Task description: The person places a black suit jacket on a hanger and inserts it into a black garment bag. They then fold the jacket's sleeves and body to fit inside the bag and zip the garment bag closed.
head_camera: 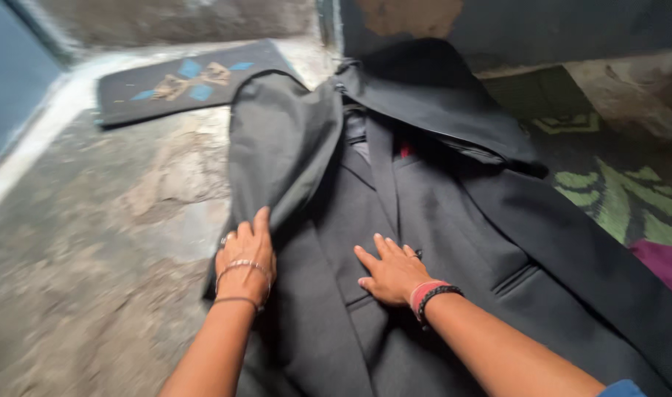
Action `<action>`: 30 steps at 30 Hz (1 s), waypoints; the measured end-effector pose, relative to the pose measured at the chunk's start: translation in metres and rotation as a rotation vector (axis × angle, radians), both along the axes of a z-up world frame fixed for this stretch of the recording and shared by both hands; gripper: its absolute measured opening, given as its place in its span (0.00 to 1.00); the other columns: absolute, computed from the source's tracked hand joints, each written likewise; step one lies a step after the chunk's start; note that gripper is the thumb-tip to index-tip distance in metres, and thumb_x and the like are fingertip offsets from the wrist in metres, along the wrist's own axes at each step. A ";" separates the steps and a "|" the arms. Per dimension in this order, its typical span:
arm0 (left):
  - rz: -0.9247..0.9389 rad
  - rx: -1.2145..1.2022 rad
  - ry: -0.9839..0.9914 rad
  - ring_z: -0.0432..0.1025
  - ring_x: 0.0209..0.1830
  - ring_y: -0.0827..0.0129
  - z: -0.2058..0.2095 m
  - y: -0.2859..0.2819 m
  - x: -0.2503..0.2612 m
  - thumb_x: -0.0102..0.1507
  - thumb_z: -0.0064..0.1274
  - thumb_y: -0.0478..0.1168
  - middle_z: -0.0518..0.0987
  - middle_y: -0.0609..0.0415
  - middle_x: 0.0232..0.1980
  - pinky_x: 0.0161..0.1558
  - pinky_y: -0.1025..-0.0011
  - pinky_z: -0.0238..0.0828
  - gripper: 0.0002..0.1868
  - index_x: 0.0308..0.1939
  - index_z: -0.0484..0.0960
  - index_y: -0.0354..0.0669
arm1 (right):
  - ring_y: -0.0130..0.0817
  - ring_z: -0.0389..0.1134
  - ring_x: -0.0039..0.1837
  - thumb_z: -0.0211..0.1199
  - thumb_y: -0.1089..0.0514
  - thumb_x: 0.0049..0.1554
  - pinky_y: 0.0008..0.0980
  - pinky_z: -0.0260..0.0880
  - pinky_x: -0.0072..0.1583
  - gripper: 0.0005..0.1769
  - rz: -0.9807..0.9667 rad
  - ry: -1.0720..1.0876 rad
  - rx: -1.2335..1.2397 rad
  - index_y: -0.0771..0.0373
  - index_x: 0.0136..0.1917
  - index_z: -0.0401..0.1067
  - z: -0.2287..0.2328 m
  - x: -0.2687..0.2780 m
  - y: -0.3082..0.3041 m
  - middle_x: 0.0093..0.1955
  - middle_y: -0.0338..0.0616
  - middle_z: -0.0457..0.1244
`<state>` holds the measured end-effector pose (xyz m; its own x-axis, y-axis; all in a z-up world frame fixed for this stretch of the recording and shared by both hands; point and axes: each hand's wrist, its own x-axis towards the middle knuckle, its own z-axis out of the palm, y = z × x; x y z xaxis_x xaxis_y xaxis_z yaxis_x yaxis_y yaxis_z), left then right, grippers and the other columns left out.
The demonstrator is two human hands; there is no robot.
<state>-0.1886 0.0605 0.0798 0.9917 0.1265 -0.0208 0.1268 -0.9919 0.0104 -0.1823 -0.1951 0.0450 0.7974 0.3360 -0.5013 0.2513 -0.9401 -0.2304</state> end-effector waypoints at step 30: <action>0.867 -0.394 -0.108 0.75 0.54 0.44 -0.036 -0.002 -0.179 0.59 0.62 0.61 0.73 0.42 0.61 0.55 0.52 0.71 0.36 0.62 0.71 0.44 | 0.48 0.71 0.58 0.75 0.41 0.51 0.44 0.72 0.60 0.40 -0.204 0.355 0.412 0.72 0.64 0.68 0.000 -0.097 0.007 0.55 0.58 0.69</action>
